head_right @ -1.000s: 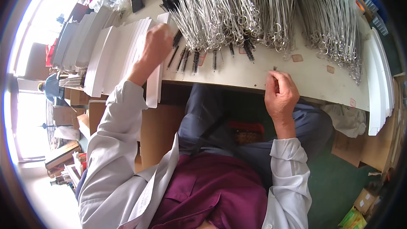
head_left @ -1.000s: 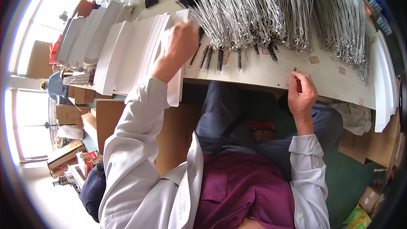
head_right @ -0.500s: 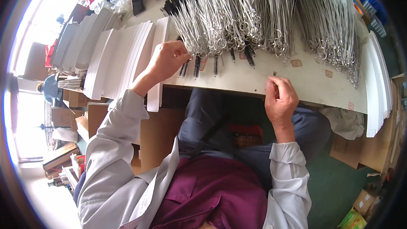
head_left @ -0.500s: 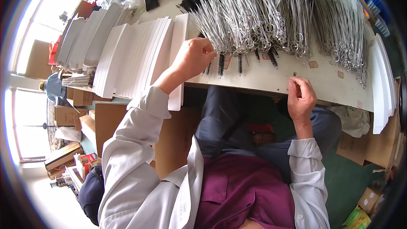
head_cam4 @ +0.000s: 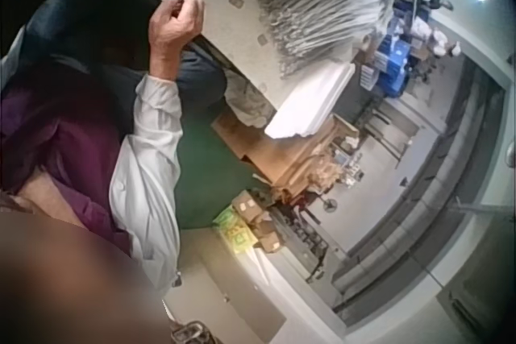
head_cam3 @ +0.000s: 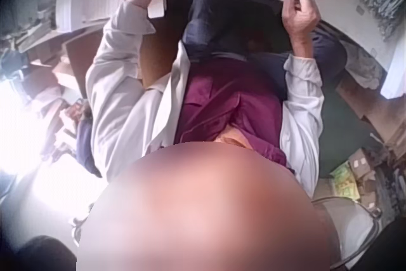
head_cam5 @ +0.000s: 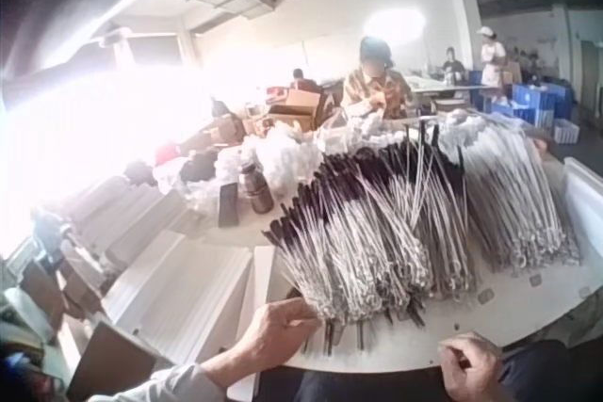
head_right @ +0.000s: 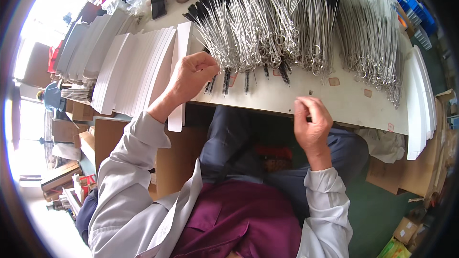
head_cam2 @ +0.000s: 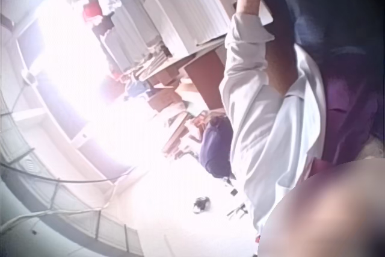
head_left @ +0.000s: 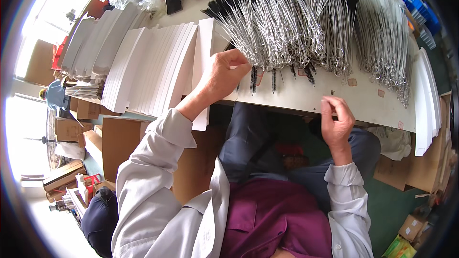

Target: Counting thin wire brushes and placing them into cardboard boxes.

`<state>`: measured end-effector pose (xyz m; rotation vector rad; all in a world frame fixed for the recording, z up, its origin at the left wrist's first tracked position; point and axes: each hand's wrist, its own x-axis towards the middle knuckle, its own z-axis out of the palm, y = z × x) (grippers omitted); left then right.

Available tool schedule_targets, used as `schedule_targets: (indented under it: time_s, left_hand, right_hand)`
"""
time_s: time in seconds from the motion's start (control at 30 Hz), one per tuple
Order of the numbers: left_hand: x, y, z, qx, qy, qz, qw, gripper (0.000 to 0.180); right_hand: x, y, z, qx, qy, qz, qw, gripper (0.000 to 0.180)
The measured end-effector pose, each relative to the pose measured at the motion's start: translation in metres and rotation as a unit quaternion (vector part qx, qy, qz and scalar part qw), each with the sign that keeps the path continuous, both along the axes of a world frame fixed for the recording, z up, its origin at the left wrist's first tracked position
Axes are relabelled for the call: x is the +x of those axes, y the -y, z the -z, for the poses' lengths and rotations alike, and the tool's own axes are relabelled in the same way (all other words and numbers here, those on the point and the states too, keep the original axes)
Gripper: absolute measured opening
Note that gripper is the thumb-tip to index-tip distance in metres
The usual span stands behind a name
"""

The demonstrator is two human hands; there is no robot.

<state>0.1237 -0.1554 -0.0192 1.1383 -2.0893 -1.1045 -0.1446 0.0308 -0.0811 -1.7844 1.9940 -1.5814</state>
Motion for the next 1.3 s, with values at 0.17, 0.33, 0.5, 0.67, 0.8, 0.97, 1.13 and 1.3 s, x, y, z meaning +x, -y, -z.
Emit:
schedule_targets:
  time_s: [0.17, 0.33, 0.5, 0.67, 0.8, 0.97, 1.13, 1.3]
  left_hand:
    - [-0.003, -0.003, 0.001, 0.004, -0.004, 0.014, 1.000, 0.011]
    - [0.011, -0.008, 0.007, -0.018, 0.071, 0.032, 0.997, 0.020]
    - [0.026, -0.021, -0.017, -0.154, 0.135, -0.009, 0.979, 0.030]
    - [0.059, -0.006, 0.002, -0.224, 0.257, -0.119, 0.933, 0.039]
    - [0.056, -0.004, 0.005, -0.144, 0.348, -0.123, 0.918, 0.048]
    - [0.065, 0.005, 0.011, -0.193, 0.327, -0.122, 0.917, 0.040]
    - [0.056, 0.010, 0.021, -0.174, 0.355, -0.148, 0.906, 0.049]
    - [0.060, 0.020, 0.025, -0.199, 0.332, -0.137, 0.912, 0.044]
  right_hand:
    - [0.035, 0.023, -0.027, -0.033, -0.058, -0.111, 0.992, 0.012]
    - [0.067, 0.068, -0.046, -0.072, -0.140, -0.186, 0.970, 0.018]
    - [0.082, 0.106, -0.055, -0.031, -0.209, -0.202, 0.956, 0.023]
    - [0.100, 0.133, -0.049, 0.039, -0.266, -0.213, 0.939, 0.028]
    - [0.098, 0.150, -0.033, 0.081, -0.329, -0.196, 0.920, 0.016]
    - [0.093, 0.155, -0.038, 0.075, -0.292, -0.199, 0.933, 0.008]
    - [0.082, 0.156, -0.050, 0.062, -0.175, -0.181, 0.966, 0.007]
    - [0.075, 0.157, -0.061, 0.049, -0.146, -0.191, 0.969, 0.006]
